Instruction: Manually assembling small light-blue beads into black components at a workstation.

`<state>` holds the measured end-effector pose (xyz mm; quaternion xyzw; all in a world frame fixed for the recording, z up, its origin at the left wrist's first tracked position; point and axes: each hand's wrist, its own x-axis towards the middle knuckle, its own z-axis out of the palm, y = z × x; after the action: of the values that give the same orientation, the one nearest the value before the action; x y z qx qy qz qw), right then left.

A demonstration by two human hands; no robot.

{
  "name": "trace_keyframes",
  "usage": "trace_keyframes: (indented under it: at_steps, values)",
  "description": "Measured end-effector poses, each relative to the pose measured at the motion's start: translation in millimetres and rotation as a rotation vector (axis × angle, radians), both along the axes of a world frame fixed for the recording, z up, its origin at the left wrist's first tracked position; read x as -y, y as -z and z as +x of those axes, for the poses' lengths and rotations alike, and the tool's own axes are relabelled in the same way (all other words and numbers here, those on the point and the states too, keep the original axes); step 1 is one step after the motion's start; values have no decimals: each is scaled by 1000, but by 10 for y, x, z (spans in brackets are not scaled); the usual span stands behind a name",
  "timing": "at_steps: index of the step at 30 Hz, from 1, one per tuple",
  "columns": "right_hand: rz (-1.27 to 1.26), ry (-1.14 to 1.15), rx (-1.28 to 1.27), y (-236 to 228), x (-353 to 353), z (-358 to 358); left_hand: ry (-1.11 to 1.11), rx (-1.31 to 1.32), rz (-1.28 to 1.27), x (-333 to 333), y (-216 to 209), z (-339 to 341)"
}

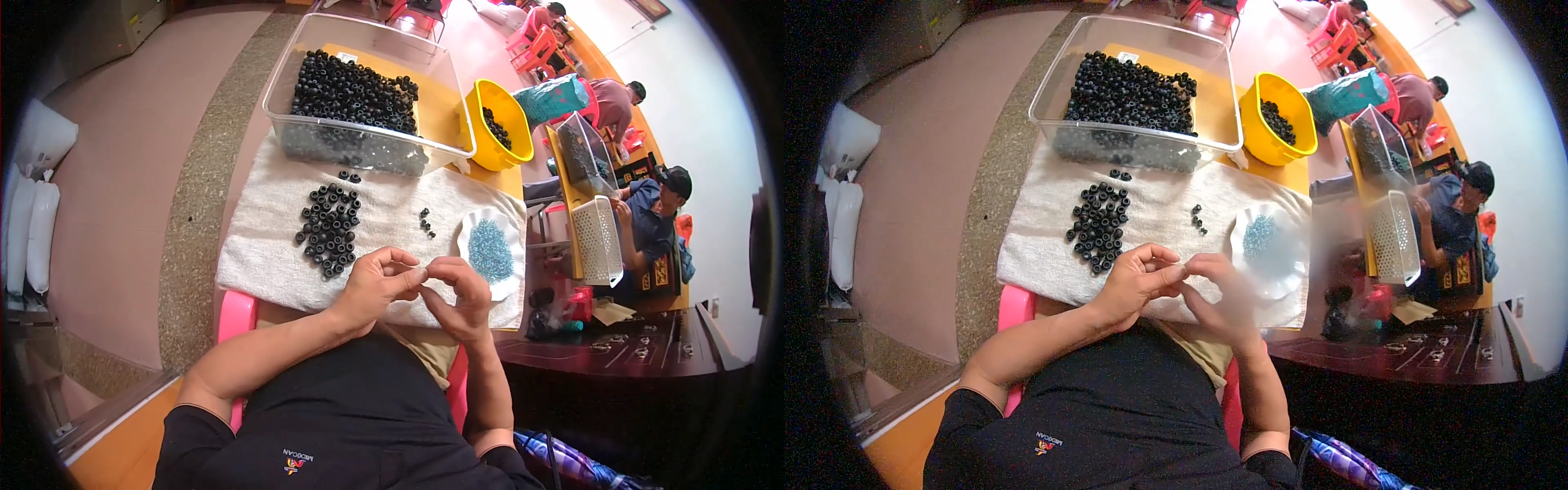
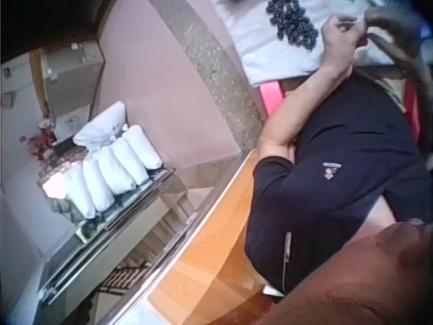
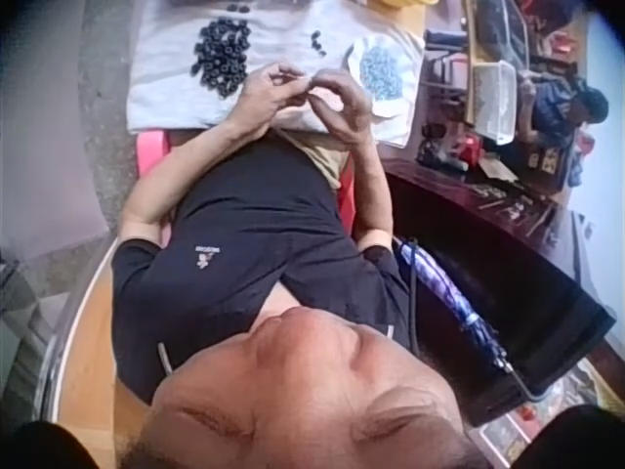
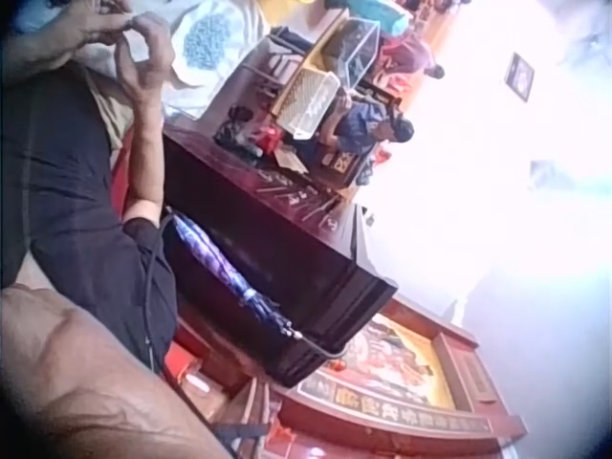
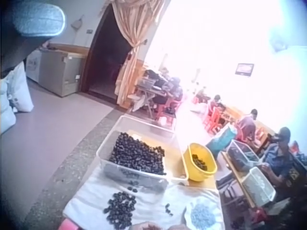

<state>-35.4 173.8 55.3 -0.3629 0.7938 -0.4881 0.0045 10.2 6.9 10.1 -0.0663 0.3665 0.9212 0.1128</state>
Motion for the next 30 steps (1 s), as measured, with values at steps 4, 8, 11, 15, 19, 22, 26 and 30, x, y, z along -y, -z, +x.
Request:
trace_keyframes:
  at_steps: [4,8,11,15,19,22,26,30]
  values:
    - [45,95,-342,41,90,78,-18,15,60,-16,0,2]
    - [80,132,-444,76,86,99,6,13,76,10,11,0]
    - [91,153,-445,90,101,114,-45,17,88,-7,22,-2]
    - [42,256,-319,34,34,137,-169,36,77,55,17,-76]
    - [70,343,-287,104,-148,-32,-258,53,36,177,6,-167]
    - [256,276,-174,114,-200,-85,-264,40,25,165,40,-165]
    - [416,159,-188,273,-211,-108,-240,66,20,135,86,-149]
    - [548,131,-314,310,-161,-123,-226,68,14,113,126,-154]
